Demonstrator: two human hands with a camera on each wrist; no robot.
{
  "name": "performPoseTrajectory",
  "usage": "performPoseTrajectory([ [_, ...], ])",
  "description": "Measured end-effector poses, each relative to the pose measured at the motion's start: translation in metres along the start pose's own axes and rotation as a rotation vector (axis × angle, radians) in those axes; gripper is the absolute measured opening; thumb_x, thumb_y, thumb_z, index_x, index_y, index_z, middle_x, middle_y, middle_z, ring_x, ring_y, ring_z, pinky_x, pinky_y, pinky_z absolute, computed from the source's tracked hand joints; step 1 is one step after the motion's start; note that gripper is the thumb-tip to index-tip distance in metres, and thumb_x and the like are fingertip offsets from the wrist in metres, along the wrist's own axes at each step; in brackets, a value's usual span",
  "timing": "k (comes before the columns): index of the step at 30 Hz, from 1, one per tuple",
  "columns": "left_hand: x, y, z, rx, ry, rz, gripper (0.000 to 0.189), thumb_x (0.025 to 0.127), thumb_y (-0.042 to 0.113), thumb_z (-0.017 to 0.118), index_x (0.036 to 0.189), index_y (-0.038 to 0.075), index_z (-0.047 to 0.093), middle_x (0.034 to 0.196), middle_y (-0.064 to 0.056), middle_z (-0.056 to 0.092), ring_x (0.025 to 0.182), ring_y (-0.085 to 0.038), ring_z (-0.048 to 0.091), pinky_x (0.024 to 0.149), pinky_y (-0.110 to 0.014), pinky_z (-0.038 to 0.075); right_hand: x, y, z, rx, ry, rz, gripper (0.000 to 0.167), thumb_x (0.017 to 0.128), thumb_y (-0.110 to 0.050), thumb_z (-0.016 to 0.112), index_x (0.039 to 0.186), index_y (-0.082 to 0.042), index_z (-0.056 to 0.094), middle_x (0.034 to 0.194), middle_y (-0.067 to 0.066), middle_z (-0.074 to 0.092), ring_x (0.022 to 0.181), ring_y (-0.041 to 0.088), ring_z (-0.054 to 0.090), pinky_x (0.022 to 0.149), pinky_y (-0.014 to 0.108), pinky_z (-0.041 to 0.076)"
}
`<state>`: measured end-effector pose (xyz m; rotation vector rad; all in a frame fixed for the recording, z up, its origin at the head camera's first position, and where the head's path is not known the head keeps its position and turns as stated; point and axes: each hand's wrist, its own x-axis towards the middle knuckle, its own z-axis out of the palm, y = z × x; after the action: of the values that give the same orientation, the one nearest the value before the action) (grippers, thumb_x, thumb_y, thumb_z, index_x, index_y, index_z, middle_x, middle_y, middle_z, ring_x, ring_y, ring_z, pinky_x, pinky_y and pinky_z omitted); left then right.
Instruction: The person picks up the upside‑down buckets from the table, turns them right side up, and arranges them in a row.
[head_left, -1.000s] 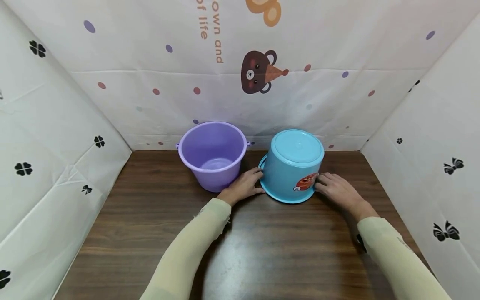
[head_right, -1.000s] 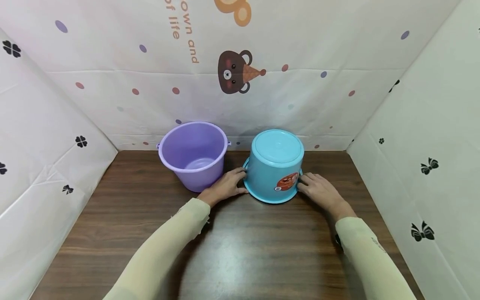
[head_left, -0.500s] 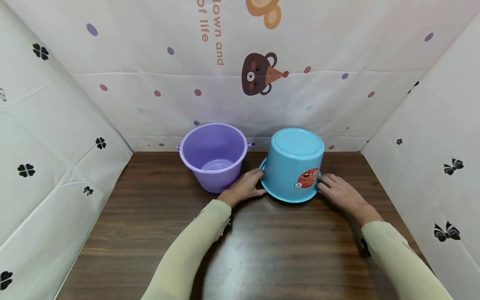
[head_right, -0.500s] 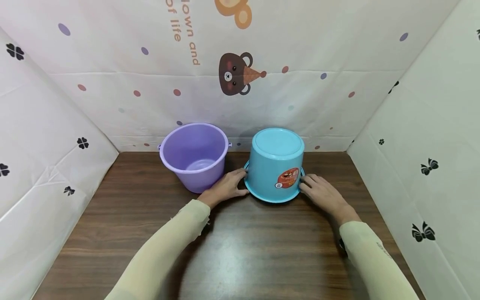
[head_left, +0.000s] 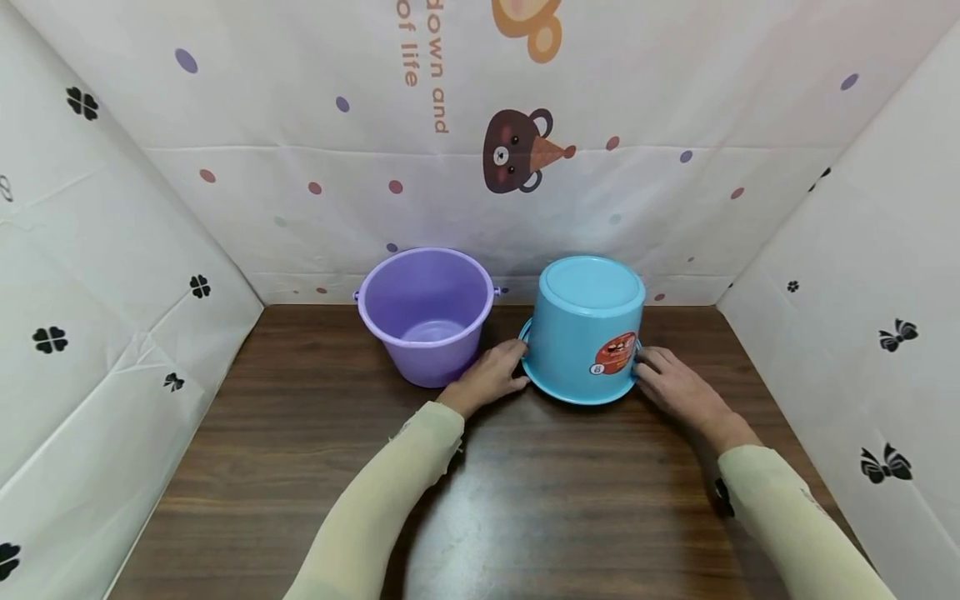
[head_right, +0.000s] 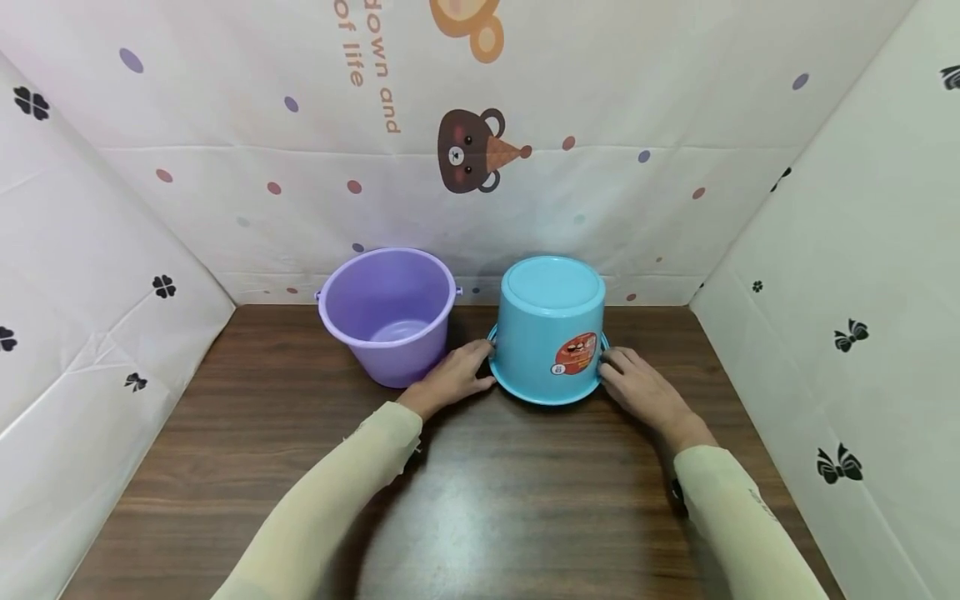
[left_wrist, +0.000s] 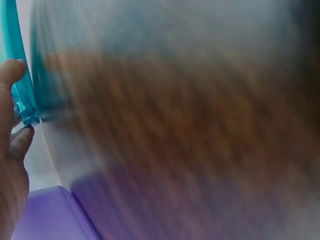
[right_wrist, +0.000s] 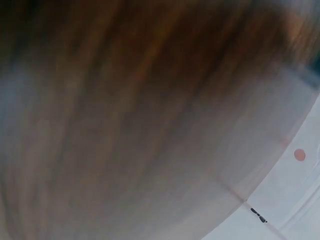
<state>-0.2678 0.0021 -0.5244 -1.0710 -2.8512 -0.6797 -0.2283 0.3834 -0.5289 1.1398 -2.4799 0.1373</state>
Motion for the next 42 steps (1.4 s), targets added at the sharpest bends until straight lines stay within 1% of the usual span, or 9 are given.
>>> performPoseTrajectory([
  [4,0.0,0.003,-0.001,0.016,0.034,0.007,0.03,0.094,0.018,0.075,0.115,0.007,0.057,0.113,-0.005,0.061,0.102,-0.018,0.061,0.087,-0.031,0.056,-0.001,-0.003,0.001,0.025,0.012,0.022,0.042,0.077,0.0,0.083,0.114,-0.002,0.064,0.125,0.021,0.059,0.121,0.039,0.056,0.096,0.055,0.056],
  [7,0.001,0.005,-0.001,0.028,0.075,0.012,0.025,0.093,0.012,0.074,0.11,0.006,0.058,0.109,-0.005,0.061,0.098,-0.019,0.061,0.085,-0.032,0.056,0.0,-0.007,0.0,0.027,0.017,0.055,0.04,0.077,0.001,0.083,0.112,-0.001,0.064,0.124,0.022,0.06,0.12,0.039,0.057,0.096,0.056,0.056],
  [13,0.004,0.006,0.0,0.071,0.125,0.026,0.021,0.091,0.008,0.073,0.108,0.005,0.061,0.115,-0.008,0.065,0.102,-0.021,0.064,0.088,-0.033,0.057,0.002,-0.013,-0.006,0.031,0.045,0.112,0.034,0.078,0.005,0.082,0.107,-0.001,0.064,0.123,0.023,0.061,0.119,0.039,0.059,0.099,0.055,0.055],
  [17,0.004,0.007,0.002,0.085,0.148,0.039,0.018,0.09,0.007,0.073,0.105,0.005,0.063,0.114,-0.008,0.066,0.101,-0.022,0.065,0.087,-0.033,0.057,0.003,-0.016,-0.009,0.033,0.064,0.133,0.035,0.078,0.008,0.081,0.107,-0.001,0.064,0.122,0.021,0.061,0.119,0.039,0.057,0.1,0.056,0.054],
  [23,0.0,0.008,0.002,0.072,0.164,0.008,0.018,0.089,0.004,0.073,0.106,0.004,0.065,0.114,-0.008,0.068,0.102,-0.021,0.067,0.087,-0.033,0.058,0.004,-0.019,-0.013,0.041,0.078,0.153,0.035,0.078,0.01,0.079,0.107,-0.002,0.063,0.124,0.02,0.06,0.121,0.038,0.056,0.101,0.057,0.053],
  [28,-0.002,0.014,-0.002,0.049,0.166,-0.001,0.017,0.089,0.004,0.073,0.103,0.004,0.064,0.109,-0.008,0.066,0.096,-0.022,0.063,0.085,-0.034,0.057,0.006,-0.022,-0.018,0.043,0.08,0.178,0.035,0.08,0.013,0.078,0.108,-0.002,0.063,0.124,0.02,0.061,0.12,0.036,0.056,0.1,0.055,0.054],
  [31,-0.003,0.016,-0.003,0.04,0.182,-0.005,0.016,0.088,0.004,0.072,0.101,0.004,0.063,0.105,-0.007,0.064,0.093,-0.022,0.061,0.084,-0.035,0.055,0.008,-0.024,-0.022,0.051,0.081,0.19,0.036,0.081,0.017,0.074,0.11,-0.002,0.062,0.125,0.02,0.06,0.12,0.036,0.055,0.1,0.053,0.053],
  [38,-0.005,0.023,-0.009,0.015,0.229,-0.003,0.015,0.091,0.004,0.072,0.103,0.004,0.063,0.107,-0.008,0.065,0.094,-0.023,0.063,0.084,-0.035,0.056,0.009,-0.026,-0.03,0.075,0.095,0.229,0.051,0.075,0.026,0.072,0.117,0.0,0.059,0.131,0.019,0.056,0.122,0.033,0.052,0.099,0.049,0.05],
  [42,-0.006,0.026,-0.01,0.001,0.231,-0.021,0.015,0.093,0.004,0.072,0.105,0.005,0.063,0.109,-0.007,0.065,0.097,-0.02,0.063,0.085,-0.034,0.057,0.011,-0.026,-0.033,0.055,0.117,0.211,0.047,0.077,0.024,0.073,0.115,0.001,0.06,0.129,0.02,0.058,0.121,0.033,0.054,0.098,0.047,0.051],
])
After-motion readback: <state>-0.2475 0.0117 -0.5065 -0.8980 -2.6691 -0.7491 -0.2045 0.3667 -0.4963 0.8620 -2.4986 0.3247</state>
